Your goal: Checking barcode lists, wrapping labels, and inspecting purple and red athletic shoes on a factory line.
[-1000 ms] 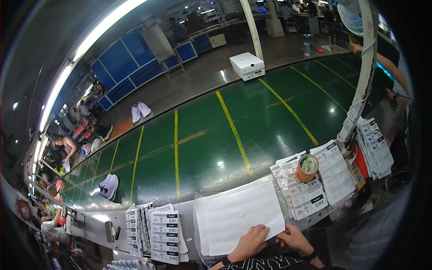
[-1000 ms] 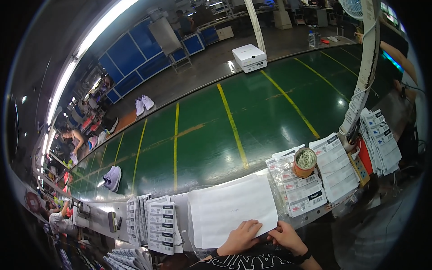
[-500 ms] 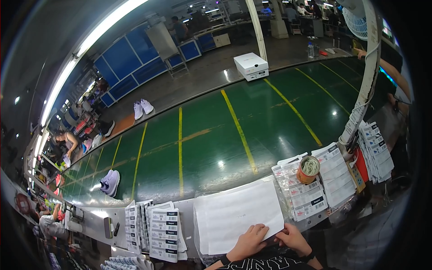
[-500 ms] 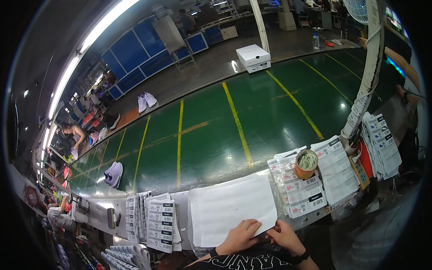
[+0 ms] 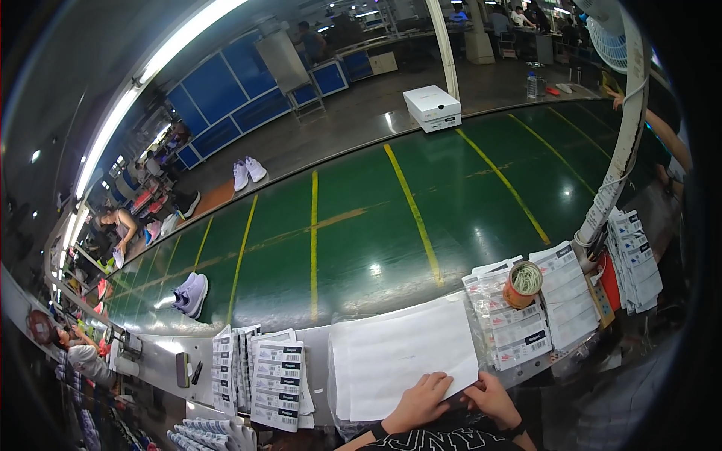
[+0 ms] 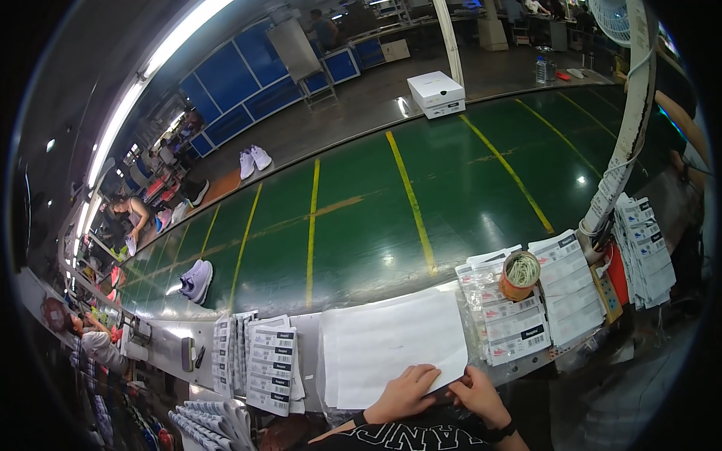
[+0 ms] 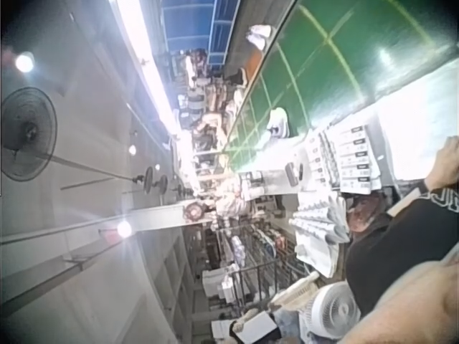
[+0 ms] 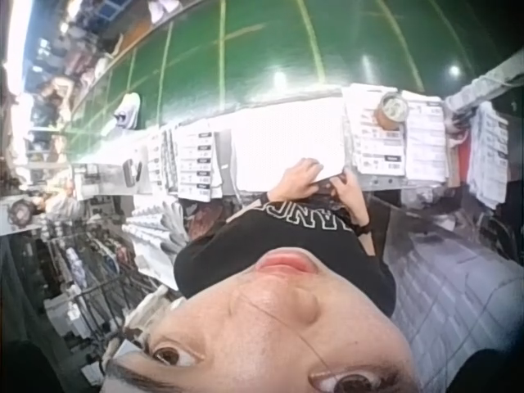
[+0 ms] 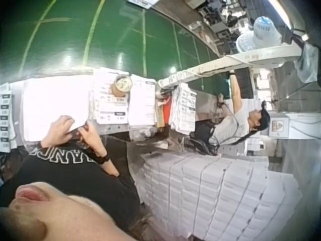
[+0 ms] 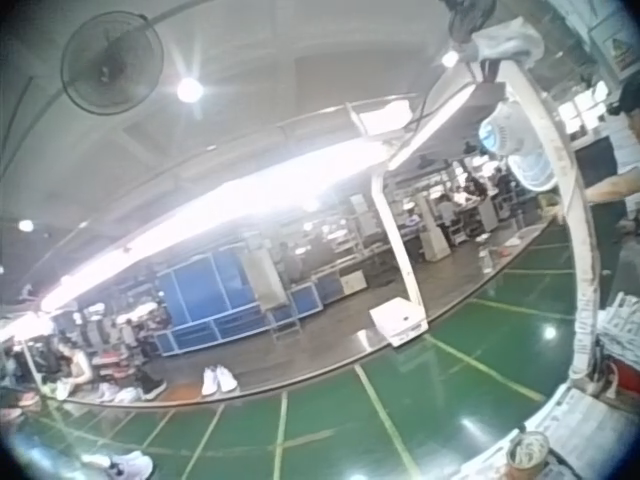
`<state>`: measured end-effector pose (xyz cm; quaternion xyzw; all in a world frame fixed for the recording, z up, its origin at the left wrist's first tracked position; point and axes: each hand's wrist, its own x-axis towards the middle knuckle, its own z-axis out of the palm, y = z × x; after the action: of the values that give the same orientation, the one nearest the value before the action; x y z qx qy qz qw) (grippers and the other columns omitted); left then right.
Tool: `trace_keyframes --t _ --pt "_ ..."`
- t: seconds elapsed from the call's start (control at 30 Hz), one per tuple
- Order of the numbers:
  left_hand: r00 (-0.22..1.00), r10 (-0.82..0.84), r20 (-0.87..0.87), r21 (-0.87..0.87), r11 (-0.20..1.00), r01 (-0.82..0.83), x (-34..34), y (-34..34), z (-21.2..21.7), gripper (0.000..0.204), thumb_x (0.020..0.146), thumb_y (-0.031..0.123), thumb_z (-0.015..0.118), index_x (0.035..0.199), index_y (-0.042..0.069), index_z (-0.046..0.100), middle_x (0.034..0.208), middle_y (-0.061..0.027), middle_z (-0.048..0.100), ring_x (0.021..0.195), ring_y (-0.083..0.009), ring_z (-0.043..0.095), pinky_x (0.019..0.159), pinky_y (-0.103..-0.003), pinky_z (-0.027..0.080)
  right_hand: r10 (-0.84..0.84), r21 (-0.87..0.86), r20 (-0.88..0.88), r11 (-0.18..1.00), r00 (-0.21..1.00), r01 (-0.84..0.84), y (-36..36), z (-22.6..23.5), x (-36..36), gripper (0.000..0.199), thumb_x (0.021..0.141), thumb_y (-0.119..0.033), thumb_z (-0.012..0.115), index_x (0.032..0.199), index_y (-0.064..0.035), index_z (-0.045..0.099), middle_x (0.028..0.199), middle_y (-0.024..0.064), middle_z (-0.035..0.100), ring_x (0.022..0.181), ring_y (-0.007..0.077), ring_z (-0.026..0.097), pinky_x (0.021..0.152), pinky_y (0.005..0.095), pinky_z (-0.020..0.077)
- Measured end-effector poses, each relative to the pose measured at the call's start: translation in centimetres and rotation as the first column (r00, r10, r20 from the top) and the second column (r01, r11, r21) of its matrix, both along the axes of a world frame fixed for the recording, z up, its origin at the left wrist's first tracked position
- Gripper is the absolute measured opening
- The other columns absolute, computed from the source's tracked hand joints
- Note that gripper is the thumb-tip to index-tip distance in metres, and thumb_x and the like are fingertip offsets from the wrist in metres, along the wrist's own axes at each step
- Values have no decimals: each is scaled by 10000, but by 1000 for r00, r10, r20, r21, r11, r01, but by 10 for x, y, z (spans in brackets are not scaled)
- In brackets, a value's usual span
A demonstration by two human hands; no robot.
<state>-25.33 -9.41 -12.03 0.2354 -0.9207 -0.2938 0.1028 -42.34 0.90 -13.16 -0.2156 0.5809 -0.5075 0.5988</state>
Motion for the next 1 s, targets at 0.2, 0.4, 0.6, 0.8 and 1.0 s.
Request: trace_keyframes --t 0.2,0.4,0.6,0.8,1.0 --pt "999 -5 -47 -23 1000 4 -4 0 0 546 729 168 689 1220 43 488 1176 -105 519 1056 -285 539 721 -387 543 -47 -15 -20 999 999 46 -3 1 -1 257 845 -29 592 1087 43 544 804 108 648 623 128 617 501 228 487" --pt "1000 -7 -26 -27 1000 6 -1 7 0 544 730 173 686 1219 38 489 1180 -110 517 1057 -281 539 716 -378 546 -22 0 -29 1000 999 22 3 4 0 256 839 -23 589 1086 35 550 792 93 646 617 122 613 500 225 488" --pt "999 -6 -52 -54 999 3 5 21 -2 560 726 165 684 1223 19 472 1167 -131 516 1050 -297 539 718 -379 547 -13 18 -20 1000 1000 14 17 -2 5 261 847 -31 594 1092 34 534 841 83 645 660 113 613 521 221 473" --pt "995 63 -81 -36 997 -66 -3 5 -9 495 673 1 617 1159 44 535 1133 -117 574 992 -306 579 737 -403 535 16 -37 -44 999 999 -18 4 -6 1 322 896 -90 597 1185 14 499 797 46 611 657 95 590 543 218 479" --pt "694 694 -193 614 637 -467 13 -35 -6 239 985 155 502 1044 -42 621 797 -101 669 726 -125 588 641 -286 467 -141 -88 -292 989 946 120 6 13 -13 306 883 -84 626 1156 26 544 710 -9 578 604 24 467 550 195 397"
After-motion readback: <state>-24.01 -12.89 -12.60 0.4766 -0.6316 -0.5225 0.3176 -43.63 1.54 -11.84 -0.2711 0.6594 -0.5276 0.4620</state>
